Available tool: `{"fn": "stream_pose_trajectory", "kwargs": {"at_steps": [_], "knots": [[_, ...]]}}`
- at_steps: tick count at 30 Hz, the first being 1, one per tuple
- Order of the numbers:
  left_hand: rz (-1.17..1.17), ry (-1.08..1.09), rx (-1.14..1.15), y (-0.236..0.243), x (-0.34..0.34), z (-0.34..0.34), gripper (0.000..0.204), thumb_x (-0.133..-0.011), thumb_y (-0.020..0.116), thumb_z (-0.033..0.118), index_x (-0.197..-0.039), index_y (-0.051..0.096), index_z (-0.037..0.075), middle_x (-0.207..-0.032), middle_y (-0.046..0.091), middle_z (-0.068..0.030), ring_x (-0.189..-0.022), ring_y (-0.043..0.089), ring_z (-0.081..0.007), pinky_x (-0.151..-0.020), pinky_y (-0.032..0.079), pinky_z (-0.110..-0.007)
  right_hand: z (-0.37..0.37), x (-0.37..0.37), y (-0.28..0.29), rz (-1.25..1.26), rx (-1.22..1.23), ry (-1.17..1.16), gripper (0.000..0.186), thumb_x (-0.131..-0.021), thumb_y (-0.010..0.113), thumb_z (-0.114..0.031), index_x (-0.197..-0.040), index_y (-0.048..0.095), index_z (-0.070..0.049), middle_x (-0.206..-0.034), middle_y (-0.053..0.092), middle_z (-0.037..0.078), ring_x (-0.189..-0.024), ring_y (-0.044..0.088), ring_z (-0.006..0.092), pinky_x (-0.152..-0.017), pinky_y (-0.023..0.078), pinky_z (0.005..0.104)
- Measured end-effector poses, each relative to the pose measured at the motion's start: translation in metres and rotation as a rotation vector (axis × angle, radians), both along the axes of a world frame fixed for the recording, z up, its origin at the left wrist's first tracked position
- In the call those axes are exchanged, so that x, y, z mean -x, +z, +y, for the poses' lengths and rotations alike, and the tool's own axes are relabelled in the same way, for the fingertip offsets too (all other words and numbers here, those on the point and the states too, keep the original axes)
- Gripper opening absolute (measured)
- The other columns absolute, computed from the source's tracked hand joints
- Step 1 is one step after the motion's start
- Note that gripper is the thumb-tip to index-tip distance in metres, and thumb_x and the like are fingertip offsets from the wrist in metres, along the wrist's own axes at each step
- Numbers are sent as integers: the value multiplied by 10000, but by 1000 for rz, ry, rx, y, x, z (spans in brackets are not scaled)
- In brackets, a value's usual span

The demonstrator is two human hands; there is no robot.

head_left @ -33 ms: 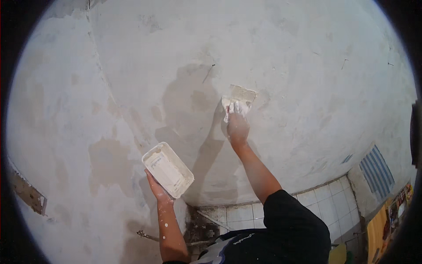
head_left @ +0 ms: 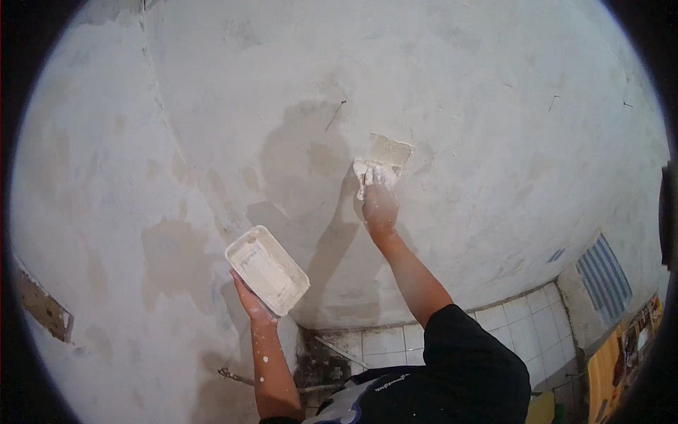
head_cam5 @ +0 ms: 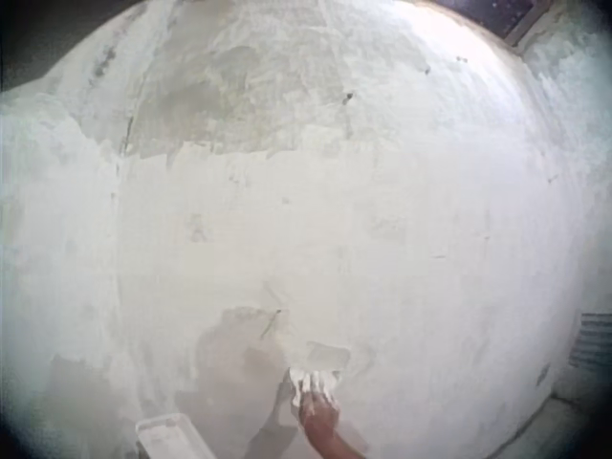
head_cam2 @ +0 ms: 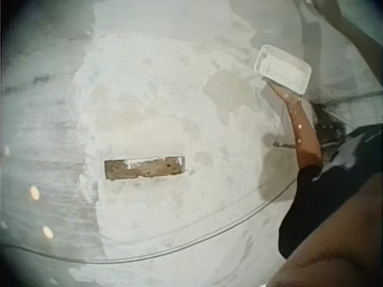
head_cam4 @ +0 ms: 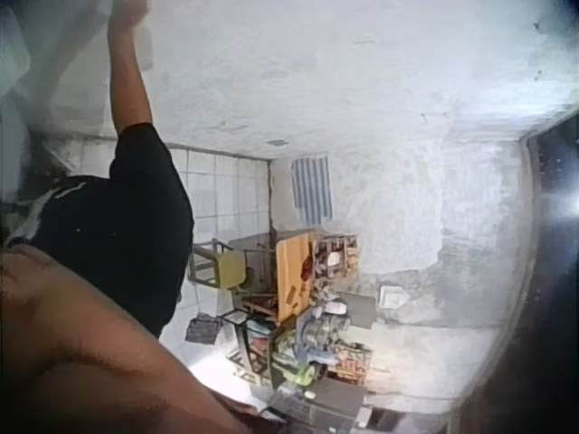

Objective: Applying plaster or putty to a wall using a trowel for repair.

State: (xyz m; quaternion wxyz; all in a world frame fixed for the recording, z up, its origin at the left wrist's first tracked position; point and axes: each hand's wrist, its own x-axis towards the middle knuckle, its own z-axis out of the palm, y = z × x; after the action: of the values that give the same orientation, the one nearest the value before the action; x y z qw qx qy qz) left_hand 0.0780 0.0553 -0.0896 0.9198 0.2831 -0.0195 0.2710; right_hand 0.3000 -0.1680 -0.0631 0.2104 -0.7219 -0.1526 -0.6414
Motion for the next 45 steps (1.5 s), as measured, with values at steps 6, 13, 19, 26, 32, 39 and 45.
{"fn": "stream_pose_trajectory", "kwargs": {"at_steps": [6, 13, 19, 26, 32, 39, 45], "knots": [[32, 28, -46, 2, -1, 0, 619, -976, 325, 553, -1405, 384, 111, -1377, 462, -76, -1213, 487, -271, -1014, 418, -406, -34, -9, -50, 321, -29, 205, 371, -793, 583, -85, -1160, 597, -28, -1156, 616, 202, -1039, 620, 334, -829, 508, 417], [27, 28, -75, 4, 3, -3, 644, -973, 335, 558, -1422, 362, 97, -1418, 426, -72, -1262, 443, -260, -1055, 364, -384, -122, -20, 63, 171, -696, 110, 193, -819, 595, -123, -934, 650, 21, -818, 654, 237, -776, 642, 392, -679, 484, 439], [62, 62, -83, 15, 5, -9, 632, -975, 331, 552, -1427, 362, 111, -1438, 405, -71, -1278, 432, -268, -1063, 360, -397, -88, -21, 100, 347, -498, 77, 221, -760, 637, -149, -939, 665, -22, -869, 669, 221, -788, 639, 411, -709, 512, 459], [68, 116, -55, 14, 3, -15, 614, -975, 300, 559, -1427, 363, 149, -1415, 423, -72, -1247, 460, -285, -1022, 414, -422, -35, -43, 35, 312, -109, 51, 233, -780, 592, -96, -999, 671, -106, -917, 677, 162, -854, 659, 343, -734, 516, 461], [45, 41, 21, -3, -1, 0, 608, -976, 309, 551, -1415, 378, 136, -1407, 435, -62, -1250, 459, -275, -1033, 401, -414, -42, -16, 13, 481, 398, 158, 248, -803, 558, -62, -1023, 665, -102, -962, 674, 143, -903, 642, 314, -808, 496, 434], [43, -18, -62, -5, -3, 4, 626, -982, 316, 545, -1420, 363, 100, -1415, 427, -75, -1263, 443, -267, -1058, 365, -391, -101, 27, 110, 263, -168, -62, 279, -744, 538, -14, -981, 655, -104, -889, 672, 142, -804, 640, 351, -691, 511, 436], [10, -6, -70, -24, -10, 15, 639, -979, 322, 553, -1418, 363, 90, -1409, 431, -89, -1255, 447, -270, -1048, 371, -391, -55, 14, 96, 153, 11, -102, 255, -761, 534, -30, -969, 670, -85, -831, 666, 158, -733, 641, 353, -617, 511, 444]]}}
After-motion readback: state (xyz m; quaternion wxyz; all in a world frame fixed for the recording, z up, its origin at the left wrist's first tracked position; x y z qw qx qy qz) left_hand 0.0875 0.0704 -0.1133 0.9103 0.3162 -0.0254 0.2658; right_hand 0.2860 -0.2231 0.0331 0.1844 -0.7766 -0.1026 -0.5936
